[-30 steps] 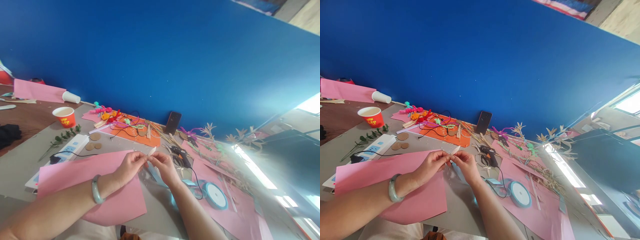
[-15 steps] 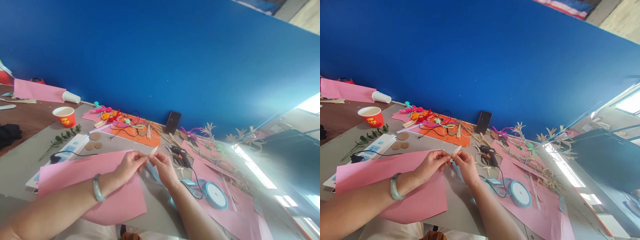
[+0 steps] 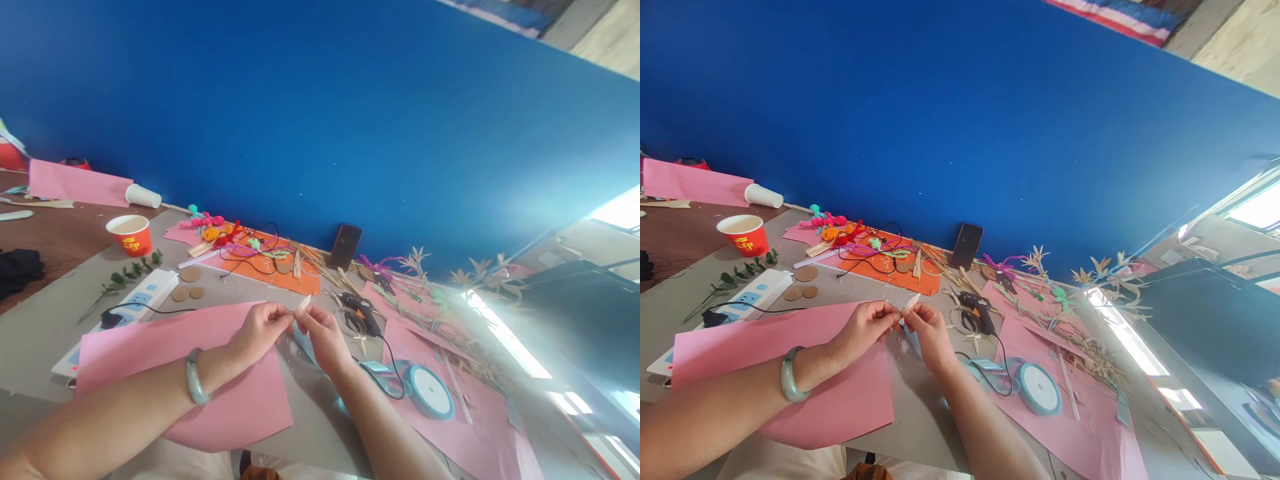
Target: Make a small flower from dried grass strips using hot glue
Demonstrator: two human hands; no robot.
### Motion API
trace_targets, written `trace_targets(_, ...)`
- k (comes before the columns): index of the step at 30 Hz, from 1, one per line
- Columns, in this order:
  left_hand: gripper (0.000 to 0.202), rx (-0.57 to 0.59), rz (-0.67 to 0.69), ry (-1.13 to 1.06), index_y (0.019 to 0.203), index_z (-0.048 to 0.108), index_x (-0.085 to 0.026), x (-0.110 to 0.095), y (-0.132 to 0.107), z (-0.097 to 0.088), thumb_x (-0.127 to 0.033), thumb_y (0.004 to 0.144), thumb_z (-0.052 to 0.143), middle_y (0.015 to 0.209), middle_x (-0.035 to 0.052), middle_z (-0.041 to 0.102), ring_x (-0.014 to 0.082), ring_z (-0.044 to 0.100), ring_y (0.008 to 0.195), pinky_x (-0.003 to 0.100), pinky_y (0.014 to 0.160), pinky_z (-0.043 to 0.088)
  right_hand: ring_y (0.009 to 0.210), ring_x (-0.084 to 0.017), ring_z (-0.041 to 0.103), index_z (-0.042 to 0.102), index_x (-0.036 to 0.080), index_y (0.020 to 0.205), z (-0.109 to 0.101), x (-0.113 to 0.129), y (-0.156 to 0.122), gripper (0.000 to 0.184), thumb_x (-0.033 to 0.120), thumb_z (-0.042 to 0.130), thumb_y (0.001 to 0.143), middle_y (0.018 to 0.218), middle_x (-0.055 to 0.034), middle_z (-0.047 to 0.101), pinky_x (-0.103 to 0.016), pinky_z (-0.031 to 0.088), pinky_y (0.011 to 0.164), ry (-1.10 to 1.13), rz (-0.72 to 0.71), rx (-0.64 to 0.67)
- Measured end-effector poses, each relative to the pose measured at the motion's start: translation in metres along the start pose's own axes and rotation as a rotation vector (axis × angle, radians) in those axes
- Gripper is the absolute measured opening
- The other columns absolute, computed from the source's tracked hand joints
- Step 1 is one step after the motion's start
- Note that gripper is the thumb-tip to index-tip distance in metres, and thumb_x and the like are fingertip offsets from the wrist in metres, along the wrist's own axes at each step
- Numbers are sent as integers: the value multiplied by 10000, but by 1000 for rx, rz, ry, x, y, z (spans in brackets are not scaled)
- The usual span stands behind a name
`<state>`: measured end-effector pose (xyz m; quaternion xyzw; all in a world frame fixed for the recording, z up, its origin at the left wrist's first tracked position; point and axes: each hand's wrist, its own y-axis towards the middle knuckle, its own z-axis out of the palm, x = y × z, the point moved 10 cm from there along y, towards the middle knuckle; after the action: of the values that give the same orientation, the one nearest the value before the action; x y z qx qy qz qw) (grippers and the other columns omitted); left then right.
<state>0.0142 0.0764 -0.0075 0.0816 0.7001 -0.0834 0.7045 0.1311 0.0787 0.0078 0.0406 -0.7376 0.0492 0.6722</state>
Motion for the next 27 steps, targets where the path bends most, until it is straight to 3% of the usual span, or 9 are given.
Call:
trace_targets(8,279,-45,79,51,761,691,-139,-3,1,-5,-396,795,589,699,52,664,144,539,625,239,565,384,520,-104,374,545,188,618,0,-6,1,321,460,672,731,533,54,438,-244,315,547,67,15,-6)
trace_targets(14,305,-77,6,-99,717,641,-132,1,4,-10,-436,748,629,634,26,616,96,455,520,218,487,326,554,-119,448,627,174,835,-5,7,5,351,514,647,751,619,23,527,-259,383,577,89,-22,0)
trace_targets(18,358,-80,-74,-254,728,591,-126,7,8,-9,-476,694,662,620,4,591,44,346,420,200,416,216,575,-135,505,597,170,1029,-49,29,10,459,556,582,782,739,-24,603,-281,419,576,11,-81,-180)
trace_targets(22,381,-84,-84,-330,746,577,-129,5,9,-11,-485,659,683,653,-3,590,39,372,427,191,419,233,597,-171,547,588,178,1052,-114,62,7,448,489,621,731,728,-26,630,-304,421,588,-512,-164,-407)
trace_targets(25,369,-99,-88,-358,704,563,-130,0,7,-14,-474,653,686,610,-22,558,34,358,419,191,418,226,698,-217,590,644,202,922,-153,64,5,275,417,580,764,771,-56,670,-310,379,607,-1056,-52,-478)
trace_targets(27,360,-107,-95,-373,667,549,-132,-1,6,-14,-461,646,692,578,-34,531,29,341,411,191,413,204,694,-224,591,650,207,776,-178,45,5,233,427,574,761,759,-72,675,-297,345,572,-1209,130,-458)
